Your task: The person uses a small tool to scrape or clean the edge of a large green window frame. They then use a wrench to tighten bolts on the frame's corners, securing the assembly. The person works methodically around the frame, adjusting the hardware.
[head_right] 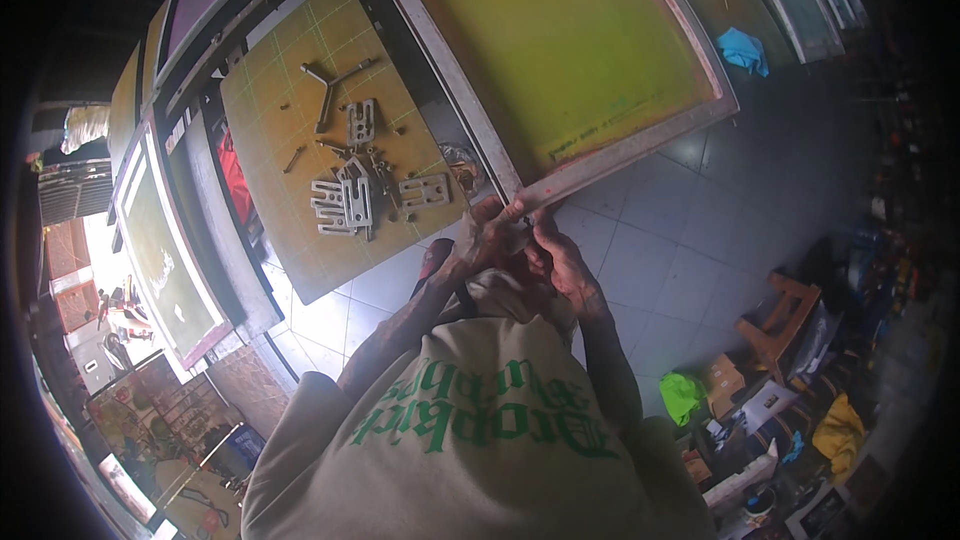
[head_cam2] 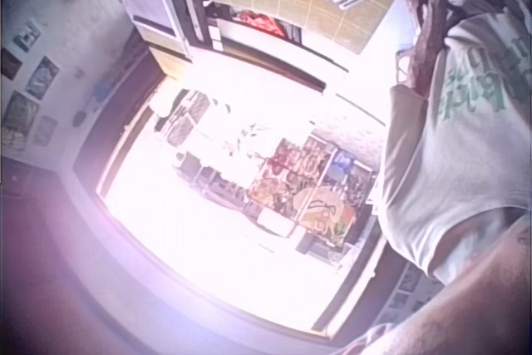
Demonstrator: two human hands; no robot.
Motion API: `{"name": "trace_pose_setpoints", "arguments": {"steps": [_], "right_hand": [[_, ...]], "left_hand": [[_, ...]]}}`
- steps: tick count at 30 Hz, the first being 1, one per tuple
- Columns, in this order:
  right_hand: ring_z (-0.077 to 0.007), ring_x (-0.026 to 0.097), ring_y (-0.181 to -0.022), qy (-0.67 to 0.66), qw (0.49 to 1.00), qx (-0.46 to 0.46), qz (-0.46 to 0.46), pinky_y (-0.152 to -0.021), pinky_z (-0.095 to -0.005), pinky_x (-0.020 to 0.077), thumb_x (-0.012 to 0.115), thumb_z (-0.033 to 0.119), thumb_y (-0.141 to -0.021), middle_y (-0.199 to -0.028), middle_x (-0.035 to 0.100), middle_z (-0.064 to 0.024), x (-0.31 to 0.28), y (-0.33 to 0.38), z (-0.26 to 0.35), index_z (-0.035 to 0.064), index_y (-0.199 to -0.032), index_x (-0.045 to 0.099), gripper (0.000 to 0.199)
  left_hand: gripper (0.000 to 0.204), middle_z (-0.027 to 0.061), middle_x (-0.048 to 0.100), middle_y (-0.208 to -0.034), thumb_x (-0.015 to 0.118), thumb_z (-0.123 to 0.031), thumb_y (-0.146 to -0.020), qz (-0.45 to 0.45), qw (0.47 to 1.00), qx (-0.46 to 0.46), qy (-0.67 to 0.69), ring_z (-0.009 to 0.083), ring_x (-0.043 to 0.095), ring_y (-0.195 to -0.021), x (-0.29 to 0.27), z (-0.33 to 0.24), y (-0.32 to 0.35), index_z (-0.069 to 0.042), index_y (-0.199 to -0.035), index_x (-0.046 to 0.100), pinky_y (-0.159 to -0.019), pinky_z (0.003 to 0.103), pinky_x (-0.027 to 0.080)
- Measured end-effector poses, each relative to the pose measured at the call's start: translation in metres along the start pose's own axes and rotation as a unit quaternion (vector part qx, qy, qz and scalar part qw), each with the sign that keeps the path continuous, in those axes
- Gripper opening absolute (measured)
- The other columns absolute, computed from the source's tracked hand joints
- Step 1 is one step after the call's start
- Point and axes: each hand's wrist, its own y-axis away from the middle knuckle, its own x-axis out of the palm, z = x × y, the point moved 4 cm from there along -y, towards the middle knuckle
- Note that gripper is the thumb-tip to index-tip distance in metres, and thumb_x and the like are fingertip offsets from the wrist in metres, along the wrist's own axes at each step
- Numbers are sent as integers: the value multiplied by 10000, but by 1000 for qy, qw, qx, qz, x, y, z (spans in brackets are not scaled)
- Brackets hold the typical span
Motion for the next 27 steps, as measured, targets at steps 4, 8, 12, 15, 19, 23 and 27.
{"name": "trace_pose_setpoints", "arguments": {"steps": [4, 8, 12, 15, 19, 23, 27], "right_hand": [[-129, 516, -576, 201, 976, -65, -54, -523, -291, 403, 633, 219, -975, -687, 566, -23, 0, 0, 18, 79, -938, 545, 169], [-393, 652, -681, 639, 648, -344, -230, -567, -403, 483, 681, 126, -894, -727, 638, -184, 39, 16, 23, 39, -908, 540, 166], [-273, 590, -572, 560, 671, -388, -292, -516, -366, 440, 672, 184, -919, -668, 598, -125, 38, 15, 8, 56, -874, 559, 176], [-163, 480, -517, 370, 849, -259, -275, -487, -306, 382, 638, 291, -950, -649, 575, -45, 7, 2, -8, 71, -872, 577, 241], [-85, 459, -621, 85, 983, -67, -149, -553, -243, 366, 527, 335, -1020, -784, 580, 6, 4, 5, -8, 96, -956, 615, 263], [-101, 522, -735, -13, 999, 3, -33, -635, -276, 440, 594, 182, -998, -869, 578, -25, -5, 0, 3, 67, -1018, 601, 117], [-174, 595, -702, 285, 948, -46, -136, -619, -353, 481, 648, 129, -957, -812, 596, -65, 17, 11, 26, 38, -968, 550, 134]], "left_hand": [[444, 19, 629, -824, 724, -419, -906, -1, 999, -20, -35, 81, 570, -650, 4, -21, 11, -33, -1109, 644, -521, 243, 446], [463, -9, 682, -845, 746, -503, -866, -23, 999, -20, -21, 74, 547, -762, 5, -20, 14, -59, -993, 705, -701, 278, 440], [462, 7, 666, -835, 727, -477, -889, -5, 999, -21, -44, 83, 559, -718, 0, -13, 10, -41, -1032, 679, -644, 265, 444], [452, 19, 643, -818, 712, -448, -910, 0, 999, -8, -41, 85, 559, -670, 2, -11, 6, -27, -1063, 658, -582, 251, 442], [437, -4, 672, -832, 744, -468, -881, -9, 1000, -8, 13, 68, 539, -758, 3, -1, 4, -45, -975, 694, -696, 251, 442], [451, 2, 684, -866, 755, -461, -872, -12, 1000, -21, -10, 73, 550, -781, -1, 0, 4, -32, -995, 690, -712, 259, 445], [435, 14, 692, -906, 752, -435, -883, -18, 1000, -16, 1, 80, 560, -827, 6, -21, 14, -29, -1029, 695, -746, 269, 449]]}}
